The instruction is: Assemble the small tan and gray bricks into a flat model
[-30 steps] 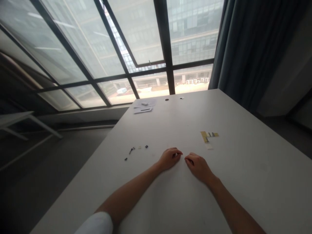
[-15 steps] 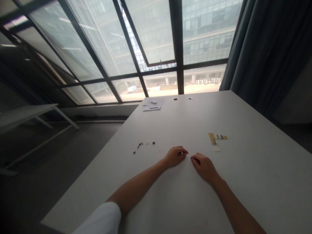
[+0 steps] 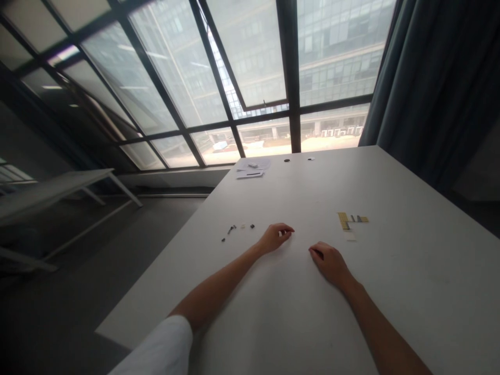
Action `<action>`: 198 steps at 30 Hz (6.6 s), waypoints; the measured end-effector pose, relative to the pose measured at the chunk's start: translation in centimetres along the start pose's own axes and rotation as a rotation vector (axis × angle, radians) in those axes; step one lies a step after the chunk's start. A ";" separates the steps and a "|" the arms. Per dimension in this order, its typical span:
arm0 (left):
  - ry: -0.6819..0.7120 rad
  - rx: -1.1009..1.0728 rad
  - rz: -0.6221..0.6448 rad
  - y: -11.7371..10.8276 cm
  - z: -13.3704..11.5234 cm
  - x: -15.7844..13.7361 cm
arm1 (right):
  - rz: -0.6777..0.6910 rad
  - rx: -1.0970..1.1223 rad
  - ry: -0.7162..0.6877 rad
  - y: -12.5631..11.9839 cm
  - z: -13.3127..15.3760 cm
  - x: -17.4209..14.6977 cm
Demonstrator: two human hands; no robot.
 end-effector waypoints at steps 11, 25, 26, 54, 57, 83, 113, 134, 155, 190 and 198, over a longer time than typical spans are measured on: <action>-0.283 0.396 -0.381 -9.2 5.6 -7.3 | -0.006 -0.005 0.006 0.0 0.2 0.2; -0.466 0.681 -0.312 -8.7 7.7 -6.7 | -0.023 0.013 0.033 0.1 0.0 0.3; -0.471 0.679 -0.307 -8.7 7.8 -6.6 | -0.023 0.013 0.030 0.1 0.1 0.3; 0.186 0.221 -0.151 3.5 -4.2 -0.3 | -0.151 0.199 -0.024 -0.6 0.7 0.6; 0.188 0.167 -0.156 4.4 -4.0 -0.2 | -0.154 0.224 -0.049 -0.8 1.0 0.6; 0.251 0.008 -0.154 4.8 -2.7 0.0 | -0.186 0.183 -0.052 -1.0 1.1 0.1; 0.267 -0.101 -0.112 4.6 -2.3 0.3 | -0.203 0.182 -0.063 -1.6 1.8 -0.1; 0.272 -0.071 -0.137 4.8 -2.0 0.4 | -0.217 0.188 -0.069 -1.7 1.9 -0.1; 0.250 -0.101 -0.157 4.5 -2.5 0.3 | -0.222 0.174 -0.050 -1.8 1.7 -0.2; 0.270 -0.116 -0.087 4.0 -2.1 0.8 | -0.259 0.225 -0.051 -1.4 1.1 0.4; 0.289 -0.108 -0.095 4.0 -2.7 0.6 | -0.239 0.244 -0.042 -1.5 1.2 0.4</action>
Point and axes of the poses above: each hand's wrist, its own x-axis towards the middle knuckle, its own y-axis out of the palm, z = x × y, the point moved 3 cm from there along x, towards the middle knuckle, and after that the axes turned 7 degrees about z, right-handed, at the moved point
